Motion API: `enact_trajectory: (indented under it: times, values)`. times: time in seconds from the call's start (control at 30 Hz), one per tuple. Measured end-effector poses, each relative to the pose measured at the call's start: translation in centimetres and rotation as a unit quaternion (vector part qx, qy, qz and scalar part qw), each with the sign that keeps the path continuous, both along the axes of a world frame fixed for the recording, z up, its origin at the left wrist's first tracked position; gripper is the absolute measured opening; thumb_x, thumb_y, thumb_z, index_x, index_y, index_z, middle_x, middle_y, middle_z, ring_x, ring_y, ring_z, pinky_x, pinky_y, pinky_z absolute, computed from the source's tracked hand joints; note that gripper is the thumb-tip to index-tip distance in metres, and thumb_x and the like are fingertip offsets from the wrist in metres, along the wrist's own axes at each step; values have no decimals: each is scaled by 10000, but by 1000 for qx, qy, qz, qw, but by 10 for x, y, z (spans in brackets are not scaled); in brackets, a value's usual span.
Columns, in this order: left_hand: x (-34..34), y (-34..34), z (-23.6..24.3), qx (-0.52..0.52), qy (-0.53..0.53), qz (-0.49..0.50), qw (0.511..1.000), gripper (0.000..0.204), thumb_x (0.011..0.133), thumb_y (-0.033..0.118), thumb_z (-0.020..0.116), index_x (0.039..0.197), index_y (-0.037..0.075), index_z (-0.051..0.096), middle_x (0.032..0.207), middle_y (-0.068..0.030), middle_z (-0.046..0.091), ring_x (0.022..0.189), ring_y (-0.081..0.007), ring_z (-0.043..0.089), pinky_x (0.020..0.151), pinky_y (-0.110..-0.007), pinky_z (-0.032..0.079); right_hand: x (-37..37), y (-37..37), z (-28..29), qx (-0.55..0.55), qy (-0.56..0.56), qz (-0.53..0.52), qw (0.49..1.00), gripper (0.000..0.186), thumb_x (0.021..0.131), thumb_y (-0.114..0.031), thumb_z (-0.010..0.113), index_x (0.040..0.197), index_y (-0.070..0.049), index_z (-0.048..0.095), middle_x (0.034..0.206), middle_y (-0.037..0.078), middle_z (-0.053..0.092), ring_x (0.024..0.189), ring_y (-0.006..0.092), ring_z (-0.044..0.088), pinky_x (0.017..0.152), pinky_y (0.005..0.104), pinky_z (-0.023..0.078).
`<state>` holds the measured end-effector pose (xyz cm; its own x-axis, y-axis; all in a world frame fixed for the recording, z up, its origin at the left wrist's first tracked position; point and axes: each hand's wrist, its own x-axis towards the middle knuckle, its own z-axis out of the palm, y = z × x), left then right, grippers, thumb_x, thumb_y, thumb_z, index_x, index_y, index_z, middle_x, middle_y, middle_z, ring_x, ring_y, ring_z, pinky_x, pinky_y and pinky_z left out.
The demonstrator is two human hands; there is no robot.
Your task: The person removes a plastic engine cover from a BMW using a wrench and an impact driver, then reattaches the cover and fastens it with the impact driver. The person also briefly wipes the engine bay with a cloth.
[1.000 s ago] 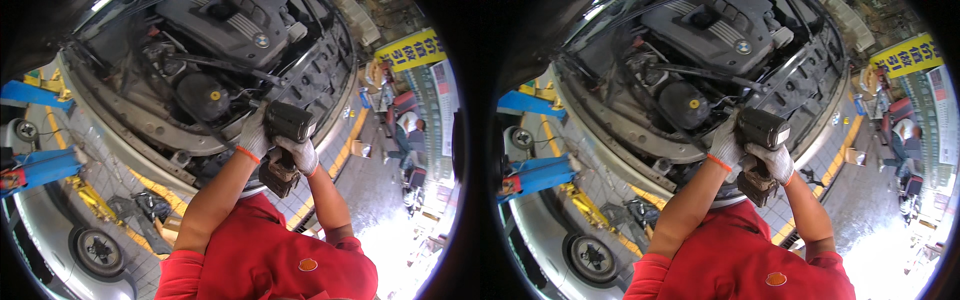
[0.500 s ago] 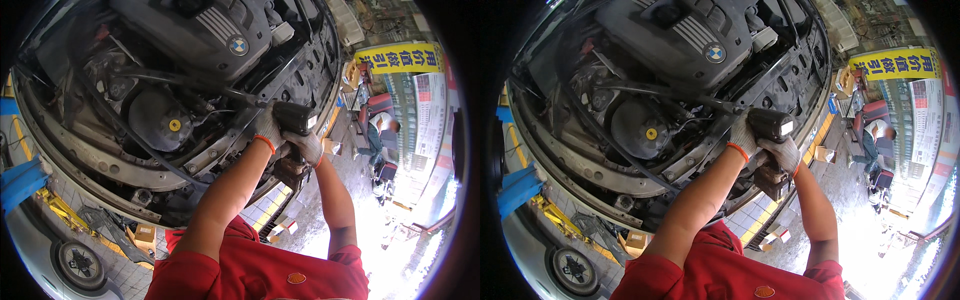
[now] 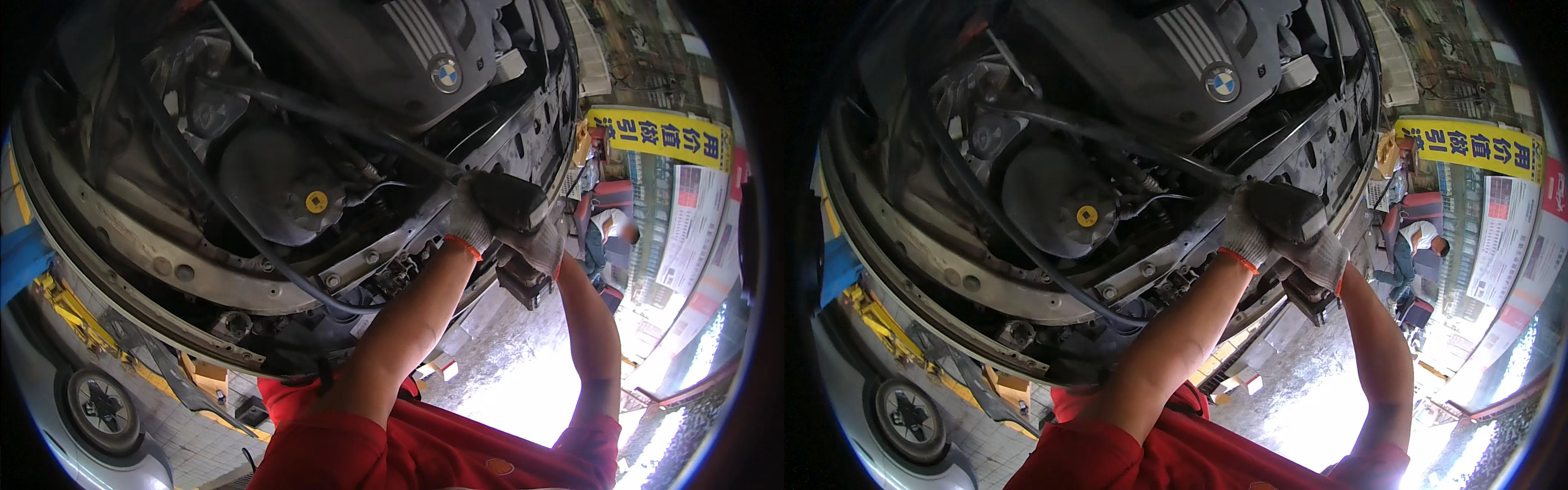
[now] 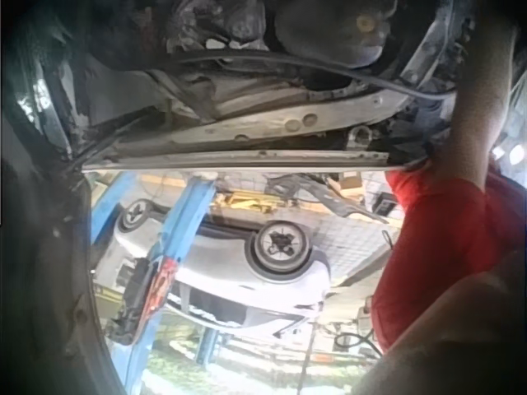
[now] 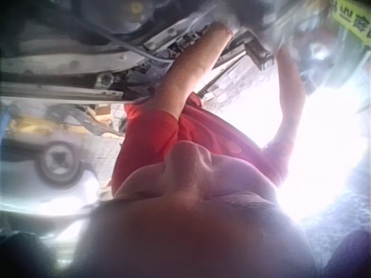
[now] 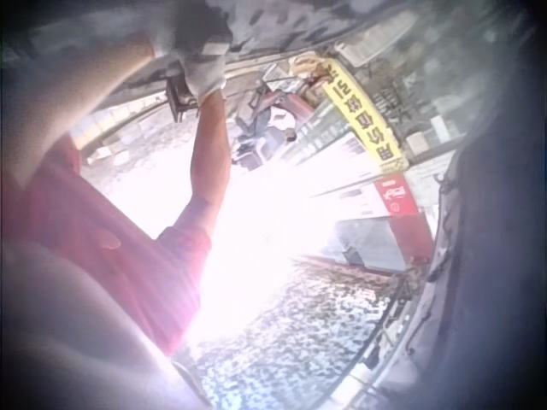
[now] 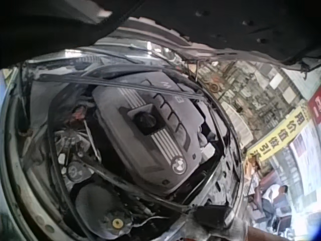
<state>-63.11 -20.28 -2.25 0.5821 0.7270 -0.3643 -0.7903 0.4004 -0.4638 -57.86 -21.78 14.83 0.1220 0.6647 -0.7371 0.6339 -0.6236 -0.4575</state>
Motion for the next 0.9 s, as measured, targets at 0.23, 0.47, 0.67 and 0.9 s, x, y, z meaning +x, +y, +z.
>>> enact_trajectory:
  times: [0.23, 0.47, 0.67, 0.9]
  values:
    - [-4, 12, 9, -60, 170, -94, 979, 423, 1037, 448, 588, 1041, 39, 693, 963, -66, 715, 881, -195, 701, 827, -358, 576, 56, -18, -43, 114, 8, 136, 984, 360, 877, -114, 770, 1233, -83, 730, 1164, 94, 739, 1057, 246, 709, 929, 353, 572]
    - [6, 13, -6, -52, 140, -104, 983, 417, 1046, 440, 537, 979, 52, 675, 951, -79, 705, 883, -208, 687, 820, -354, 565, 32, -13, -26, 263, -91, 394, 876, 374, 805, -129, 813, 1164, -60, 736, 1146, 127, 722, 1044, 288, 697, 924, 378, 560]
    - [16, 17, -21, -56, 68, -102, 991, 476, 1047, 492, 478, 1020, 47, 644, 994, -104, 698, 898, -243, 691, 828, -405, 559, 27, -26, -34, 114, 28, -15, 993, 339, 772, -103, 827, 1087, -35, 725, 1082, 147, 715, 973, 296, 704, 857, 402, 572]
    - [8, 20, -15, -52, 177, -165, 969, 533, 1029, 558, 443, 1017, 52, 612, 997, -130, 661, 937, -275, 632, 898, -525, 473, 37, -33, -16, 142, 8, 161, 977, 299, 849, -69, 778, 1144, -50, 732, 1028, 67, 734, 827, 180, 713, 686, 329, 575]
